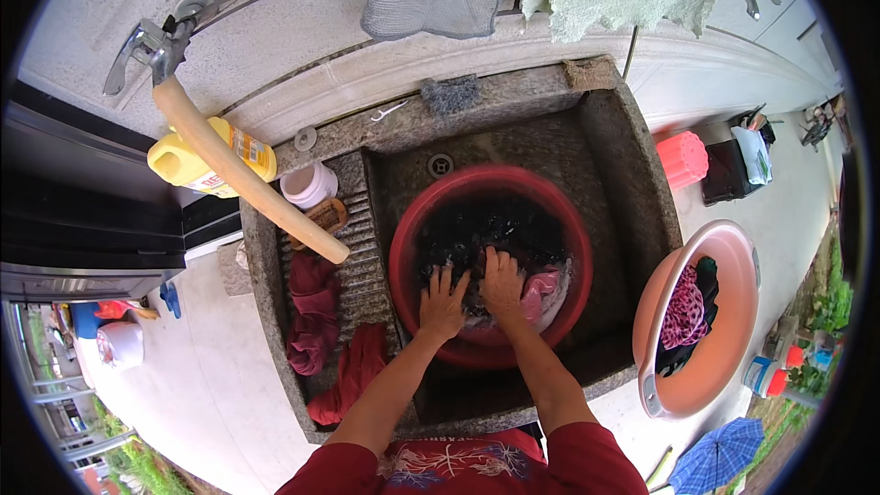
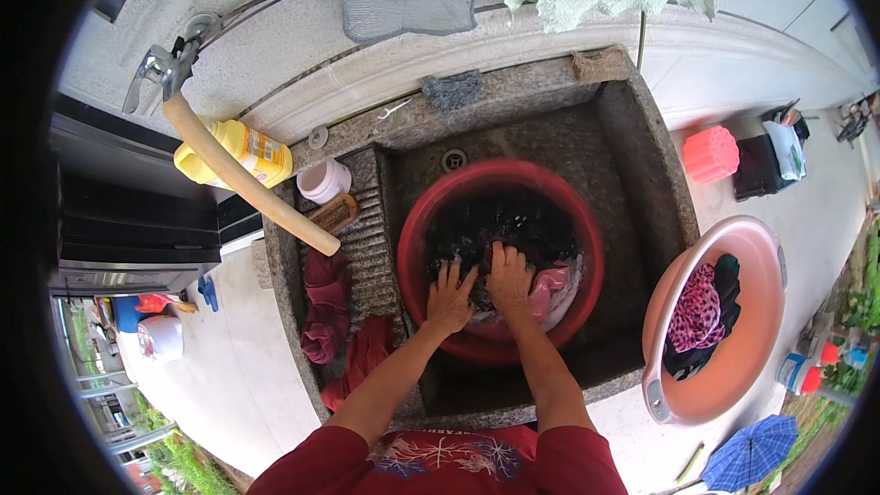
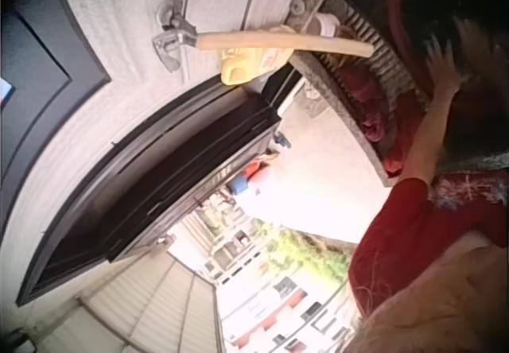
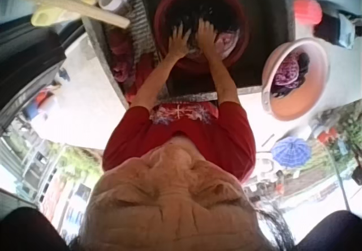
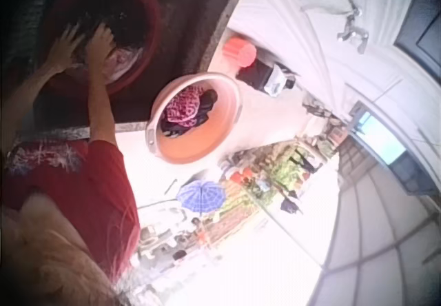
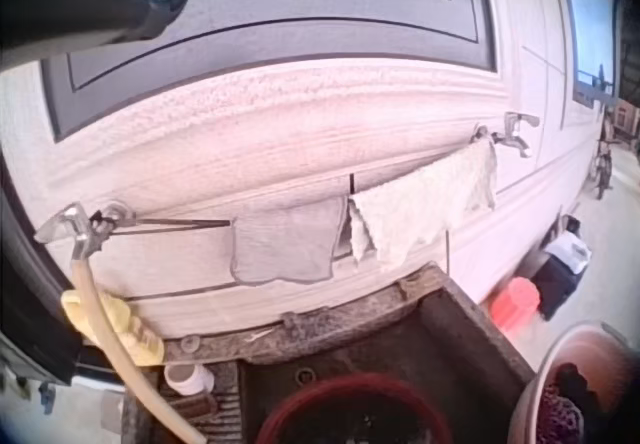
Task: The person hand-washes multiple garments in a red basin placed in an outdoor stone sink. They scrub and rinse each item individually, then transfer the washed clothes into a pink basin beside the sink. The process continues with different pieces of clothing throughout the clip.
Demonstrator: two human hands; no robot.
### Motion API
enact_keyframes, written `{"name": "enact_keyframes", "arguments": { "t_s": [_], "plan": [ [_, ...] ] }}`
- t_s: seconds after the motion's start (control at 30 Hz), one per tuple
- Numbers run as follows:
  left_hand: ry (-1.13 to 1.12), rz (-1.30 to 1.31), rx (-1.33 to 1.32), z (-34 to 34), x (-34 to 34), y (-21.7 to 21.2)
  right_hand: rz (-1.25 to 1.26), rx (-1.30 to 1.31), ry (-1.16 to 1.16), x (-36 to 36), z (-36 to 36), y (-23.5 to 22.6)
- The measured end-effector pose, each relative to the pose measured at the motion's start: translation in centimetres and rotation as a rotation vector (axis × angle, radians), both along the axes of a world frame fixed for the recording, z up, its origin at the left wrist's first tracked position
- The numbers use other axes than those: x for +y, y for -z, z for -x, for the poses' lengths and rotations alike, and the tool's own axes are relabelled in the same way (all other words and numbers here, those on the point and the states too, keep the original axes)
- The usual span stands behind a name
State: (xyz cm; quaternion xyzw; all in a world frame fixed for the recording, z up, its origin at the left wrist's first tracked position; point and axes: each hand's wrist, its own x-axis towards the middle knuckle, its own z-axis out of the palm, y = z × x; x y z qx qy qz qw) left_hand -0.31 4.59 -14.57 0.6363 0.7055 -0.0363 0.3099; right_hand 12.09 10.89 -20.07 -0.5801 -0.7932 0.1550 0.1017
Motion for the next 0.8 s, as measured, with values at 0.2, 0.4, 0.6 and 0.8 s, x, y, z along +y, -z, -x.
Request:
{"name": "enact_keyframes", "arguments": {
  "t_s": [0.2,0.4,0.6,0.8],
  "plan": [
    [0.129,0.251,0.108,0.6,0.5,4.6,-0.167,-0.043,-0.086,0.5,-0.1,5.7],
    [0.077,0.165,-0.117,2.7,2.4,3.8,0.218,0.091,-0.119,3.1,-0.7,5.4],
    [-0.433,-0.094,-0.681,4.7,-0.5,3.0,0.358,0.066,-0.264,6.0,-2.3,-14.9],
    [-0.725,0.215,-0.985,4.3,-3.2,-3.9,0.165,0.432,-0.540,4.8,-3.4,-32.9]
  ]
}}
